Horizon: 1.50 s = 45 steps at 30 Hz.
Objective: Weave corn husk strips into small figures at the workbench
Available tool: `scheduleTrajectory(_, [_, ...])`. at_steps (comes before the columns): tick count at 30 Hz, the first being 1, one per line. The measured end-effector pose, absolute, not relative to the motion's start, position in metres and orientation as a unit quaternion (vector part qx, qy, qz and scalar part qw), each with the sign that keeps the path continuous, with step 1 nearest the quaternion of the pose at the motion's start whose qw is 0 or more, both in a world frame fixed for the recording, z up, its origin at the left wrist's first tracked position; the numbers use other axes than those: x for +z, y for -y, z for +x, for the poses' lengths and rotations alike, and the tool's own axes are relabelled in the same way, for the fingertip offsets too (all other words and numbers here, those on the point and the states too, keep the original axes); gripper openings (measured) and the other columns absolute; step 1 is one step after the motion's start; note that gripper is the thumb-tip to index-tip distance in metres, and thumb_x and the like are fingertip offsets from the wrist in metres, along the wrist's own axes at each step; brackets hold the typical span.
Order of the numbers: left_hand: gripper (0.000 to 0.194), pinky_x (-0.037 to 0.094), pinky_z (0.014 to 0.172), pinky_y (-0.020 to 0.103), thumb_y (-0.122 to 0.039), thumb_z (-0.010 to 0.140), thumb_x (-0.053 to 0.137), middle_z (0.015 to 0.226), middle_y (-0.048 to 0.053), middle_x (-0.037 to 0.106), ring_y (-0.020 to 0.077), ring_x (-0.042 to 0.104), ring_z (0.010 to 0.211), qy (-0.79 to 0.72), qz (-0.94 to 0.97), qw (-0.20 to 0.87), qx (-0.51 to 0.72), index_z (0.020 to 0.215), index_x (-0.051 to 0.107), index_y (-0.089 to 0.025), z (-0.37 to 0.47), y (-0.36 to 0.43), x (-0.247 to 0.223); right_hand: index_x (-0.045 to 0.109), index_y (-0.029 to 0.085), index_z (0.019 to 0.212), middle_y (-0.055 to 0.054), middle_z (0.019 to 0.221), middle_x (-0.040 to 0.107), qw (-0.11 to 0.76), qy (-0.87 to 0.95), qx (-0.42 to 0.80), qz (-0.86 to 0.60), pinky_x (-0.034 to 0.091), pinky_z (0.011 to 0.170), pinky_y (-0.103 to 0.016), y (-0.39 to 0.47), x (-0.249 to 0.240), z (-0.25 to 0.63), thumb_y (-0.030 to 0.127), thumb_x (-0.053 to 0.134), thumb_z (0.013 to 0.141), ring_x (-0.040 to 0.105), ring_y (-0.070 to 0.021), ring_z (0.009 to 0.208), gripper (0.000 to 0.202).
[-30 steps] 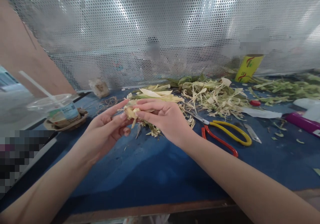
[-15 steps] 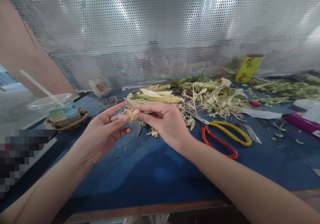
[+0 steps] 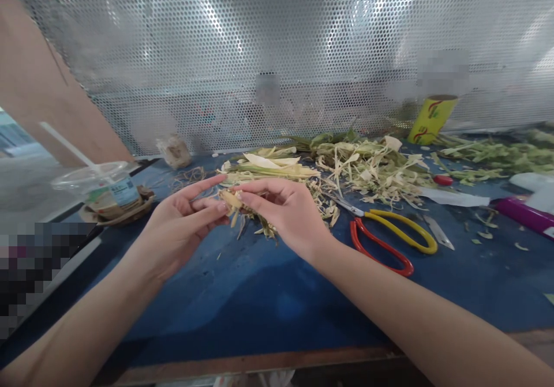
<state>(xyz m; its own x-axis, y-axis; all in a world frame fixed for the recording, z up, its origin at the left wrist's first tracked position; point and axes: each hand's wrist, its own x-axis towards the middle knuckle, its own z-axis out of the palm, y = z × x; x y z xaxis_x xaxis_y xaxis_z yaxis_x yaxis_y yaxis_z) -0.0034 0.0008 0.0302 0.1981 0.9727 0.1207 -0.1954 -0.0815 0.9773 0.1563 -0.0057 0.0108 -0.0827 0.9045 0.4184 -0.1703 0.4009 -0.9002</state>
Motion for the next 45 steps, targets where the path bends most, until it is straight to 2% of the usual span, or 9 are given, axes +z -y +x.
scheduleTrajectory(7, [0.049, 0.051, 0.061, 0.02, -0.016, 0.063, 0.07, 0.058, -0.005, 0.061, 0.0079, 0.059, 0.056, -0.365, 0.592, 0.477, 0.538, 0.108, 0.053, -0.014, -0.004, 0.002, 0.029, 0.069, 0.021, 0.084, 0.0, 0.077, 0.069, 0.596, 0.601, 0.429, -0.315, 0.052, 0.07, -0.026, 0.01, 0.017, 0.155, 0.023, 0.066, 0.071, 0.064, -0.0134, 0.075, 0.014])
scheduleTrajectory(14, [0.042, 0.052, 0.071, 0.027, -0.02, 0.066, 0.068, 0.104, 0.008, 0.061, 0.0174, 0.058, 0.089, -0.321, 0.729, 0.365, 0.481, 0.106, 0.058, -0.015, -0.005, 0.01, 0.031, 0.066, 0.018, 0.083, 0.0, 0.077, 0.069, 0.595, 0.6, 0.419, -0.333, 0.053, 0.067, -0.024, 0.011, 0.019, 0.156, 0.022, 0.065, 0.071, 0.064, -0.0121, 0.071, 0.013])
scheduleTrajectory(17, [0.039, 0.053, 0.066, 0.026, -0.024, 0.062, 0.072, 0.097, 0.007, 0.063, 0.0164, 0.06, 0.081, -0.327, 0.739, 0.307, 0.502, 0.099, 0.062, -0.015, -0.004, 0.01, 0.028, 0.064, 0.018, 0.082, 0.0, 0.075, 0.068, 0.591, 0.608, 0.407, -0.339, 0.054, 0.066, -0.023, 0.014, 0.021, 0.155, 0.019, 0.065, 0.071, 0.065, -0.0114, 0.071, 0.012])
scheduleTrajectory(22, [0.016, 0.051, 0.061, 0.021, -0.024, 0.068, 0.068, 0.079, 0.001, 0.065, 0.0114, 0.059, 0.071, -0.35, 0.736, 0.202, 0.542, 0.083, 0.069, -0.02, -0.004, 0.006, 0.025, 0.059, 0.018, 0.081, 0.001, 0.075, 0.066, 0.592, 0.616, 0.392, -0.341, 0.054, 0.066, -0.022, 0.017, 0.022, 0.152, 0.017, 0.065, 0.071, 0.064, -0.0107, 0.069, 0.011])
scheduleTrajectory(30, [0.006, 0.05, 0.06, 0.021, -0.021, 0.069, 0.067, 0.074, -0.001, 0.065, 0.0104, 0.059, 0.067, -0.364, 0.734, 0.127, 0.559, 0.075, 0.069, -0.021, -0.004, 0.009, 0.028, 0.053, 0.019, 0.092, -0.001, 0.086, 0.064, 0.558, 0.647, 0.393, -0.341, 0.053, 0.064, -0.02, 0.015, 0.024, 0.156, 0.02, 0.065, 0.071, 0.063, -0.01, 0.073, 0.024])
scheduleTrajectory(33, [0.005, 0.05, 0.06, 0.022, -0.021, 0.068, 0.067, 0.073, 0.0, 0.066, 0.0114, 0.06, 0.067, -0.369, 0.729, 0.137, 0.559, 0.073, 0.069, -0.02, -0.004, 0.008, 0.027, 0.051, 0.019, 0.096, -0.001, 0.089, 0.063, 0.546, 0.661, 0.394, -0.331, 0.052, 0.068, -0.021, 0.014, 0.024, 0.156, 0.019, 0.068, 0.068, 0.062, -0.0101, 0.076, 0.032])
scheduleTrajectory(38, [0.005, 0.049, 0.058, 0.021, -0.022, 0.068, 0.067, 0.073, 0.0, 0.068, 0.0118, 0.06, 0.065, -0.378, 0.735, 0.177, 0.535, 0.072, 0.07, -0.02, -0.005, 0.006, 0.025, 0.054, 0.016, 0.089, -0.001, 0.079, 0.062, 0.543, 0.647, 0.399, -0.358, 0.052, 0.061, -0.021, 0.013, 0.025, 0.155, 0.018, 0.07, 0.065, 0.062, -0.0111, 0.073, 0.029])
scheduleTrajectory(42, [0.01, 0.046, 0.048, 0.02, -0.026, 0.072, 0.063, 0.061, -0.002, 0.065, 0.0087, 0.054, 0.049, -0.388, 0.743, 0.235, 0.492, 0.077, 0.07, -0.021, -0.009, 0.002, 0.031, 0.056, 0.017, 0.09, -0.001, 0.08, 0.062, 0.545, 0.63, 0.434, -0.342, 0.051, 0.064, -0.022, 0.013, 0.026, 0.158, 0.019, 0.07, 0.065, 0.061, -0.0102, 0.071, 0.028])
scheduleTrajectory(45, [0.017, 0.046, 0.05, 0.021, -0.031, 0.076, 0.058, 0.056, -0.002, 0.061, 0.0087, 0.052, 0.049, -0.395, 0.728, 0.243, 0.505, 0.082, 0.069, -0.02, -0.015, -0.004, 0.034, 0.058, 0.018, 0.09, 0.0, 0.082, 0.061, 0.558, 0.606, 0.459, -0.333, 0.051, 0.068, -0.023, 0.01, 0.024, 0.16, 0.021, 0.07, 0.065, 0.06, -0.0101, 0.072, 0.028])
